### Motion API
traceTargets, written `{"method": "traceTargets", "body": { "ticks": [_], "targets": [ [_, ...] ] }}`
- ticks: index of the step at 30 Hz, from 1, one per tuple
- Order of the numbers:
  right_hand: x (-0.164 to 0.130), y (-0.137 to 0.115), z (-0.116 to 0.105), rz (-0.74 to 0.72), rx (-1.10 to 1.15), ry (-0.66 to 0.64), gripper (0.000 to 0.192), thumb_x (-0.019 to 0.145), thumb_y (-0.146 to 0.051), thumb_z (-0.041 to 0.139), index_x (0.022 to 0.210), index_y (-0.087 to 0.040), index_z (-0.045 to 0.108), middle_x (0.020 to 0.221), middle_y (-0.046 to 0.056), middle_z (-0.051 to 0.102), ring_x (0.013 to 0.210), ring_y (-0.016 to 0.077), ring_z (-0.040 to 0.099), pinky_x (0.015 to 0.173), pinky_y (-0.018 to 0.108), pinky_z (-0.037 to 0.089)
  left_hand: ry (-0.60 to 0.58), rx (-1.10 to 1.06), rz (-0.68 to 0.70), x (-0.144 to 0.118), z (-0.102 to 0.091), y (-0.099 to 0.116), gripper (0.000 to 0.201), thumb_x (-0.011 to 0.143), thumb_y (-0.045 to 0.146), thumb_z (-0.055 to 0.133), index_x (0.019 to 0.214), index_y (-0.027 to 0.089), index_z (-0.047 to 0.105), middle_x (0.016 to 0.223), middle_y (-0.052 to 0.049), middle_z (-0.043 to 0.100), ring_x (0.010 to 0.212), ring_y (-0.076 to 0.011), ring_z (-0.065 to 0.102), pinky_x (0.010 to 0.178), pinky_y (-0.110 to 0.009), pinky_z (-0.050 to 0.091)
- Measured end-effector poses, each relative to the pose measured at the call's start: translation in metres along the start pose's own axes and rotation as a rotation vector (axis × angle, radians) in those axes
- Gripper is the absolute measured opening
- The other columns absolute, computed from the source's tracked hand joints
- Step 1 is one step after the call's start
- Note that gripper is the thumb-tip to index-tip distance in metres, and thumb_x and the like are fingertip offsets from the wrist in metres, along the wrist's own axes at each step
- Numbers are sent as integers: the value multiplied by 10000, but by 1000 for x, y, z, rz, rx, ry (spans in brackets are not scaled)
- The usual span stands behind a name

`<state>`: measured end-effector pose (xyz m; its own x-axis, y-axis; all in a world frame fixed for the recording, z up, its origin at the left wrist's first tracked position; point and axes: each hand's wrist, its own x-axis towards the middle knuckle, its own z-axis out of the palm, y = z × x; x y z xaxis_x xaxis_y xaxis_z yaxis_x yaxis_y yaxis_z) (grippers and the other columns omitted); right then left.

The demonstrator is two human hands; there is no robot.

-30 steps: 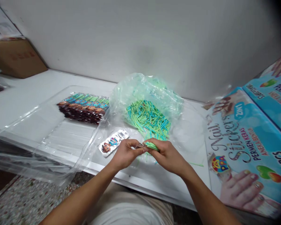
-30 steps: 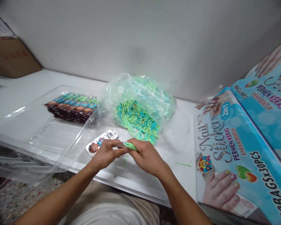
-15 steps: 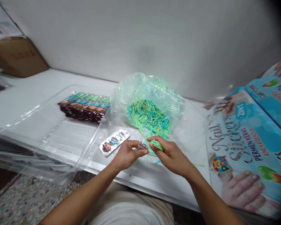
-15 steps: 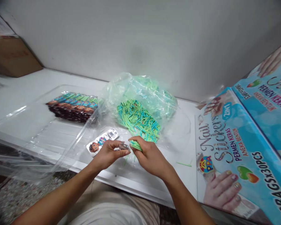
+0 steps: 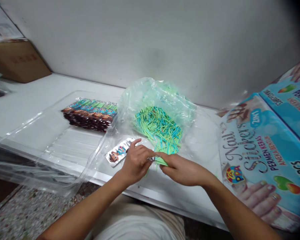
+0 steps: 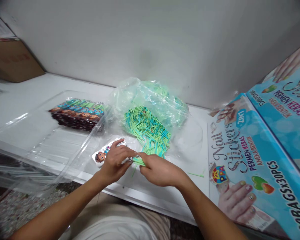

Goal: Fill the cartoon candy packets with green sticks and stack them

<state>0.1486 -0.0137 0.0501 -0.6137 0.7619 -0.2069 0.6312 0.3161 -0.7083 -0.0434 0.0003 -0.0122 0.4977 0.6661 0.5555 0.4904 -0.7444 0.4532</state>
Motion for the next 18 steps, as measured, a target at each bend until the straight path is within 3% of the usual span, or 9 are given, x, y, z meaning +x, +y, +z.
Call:
{"method": "traceTargets", "body": {
  "ticks": [4, 8, 11, 15, 18],
  "targets": [
    [4, 4, -7, -11, 29, -64, 275, 770, -98, 433, 945, -199, 620, 904, 28, 677, 797, 185, 596, 716, 282, 438, 23, 13, 99, 0, -2, -1, 238, 805, 109, 504, 970, 225, 629, 886, -30, 727, 807, -173, 643, 1061, -464, 269],
    [7, 12, -14, 13, 183, -241, 119, 758, -119, 427, 723, -194, 512, 611, -41, 504, 550, 109, 440, 511, 213, 356, 28, -29, 91, -1, -2, -3, 222, 797, 112, 520, 966, 214, 622, 863, -34, 725, 796, -170, 645, 1049, -454, 289],
    [9, 12, -16, 52, 208, -296, 122, 760, -127, 417, 668, -200, 446, 552, -58, 409, 494, 93, 359, 461, 204, 309, 11, -28, 68, -2, -1, -4, 214, 793, 107, 509, 945, 213, 617, 863, -33, 728, 807, -168, 647, 1047, -454, 297],
    [11, 7, -13, 90, -11, -266, 114, 761, -132, 430, 739, -176, 532, 648, -18, 531, 576, 115, 447, 545, 221, 359, 20, 22, 83, -3, 1, -3, 199, 808, 106, 485, 934, 208, 600, 862, -22, 730, 795, -159, 647, 1020, -460, 333],
    [12, 4, -7, 159, -242, -206, 309, 793, -158, 430, 1050, -109, 596, 817, 87, 661, 701, 186, 574, 610, 260, 392, 37, 87, 133, -2, 2, 0, 216, 800, 82, 473, 943, 200, 584, 856, -19, 727, 778, -156, 643, 1003, -474, 349]
  ]
}}
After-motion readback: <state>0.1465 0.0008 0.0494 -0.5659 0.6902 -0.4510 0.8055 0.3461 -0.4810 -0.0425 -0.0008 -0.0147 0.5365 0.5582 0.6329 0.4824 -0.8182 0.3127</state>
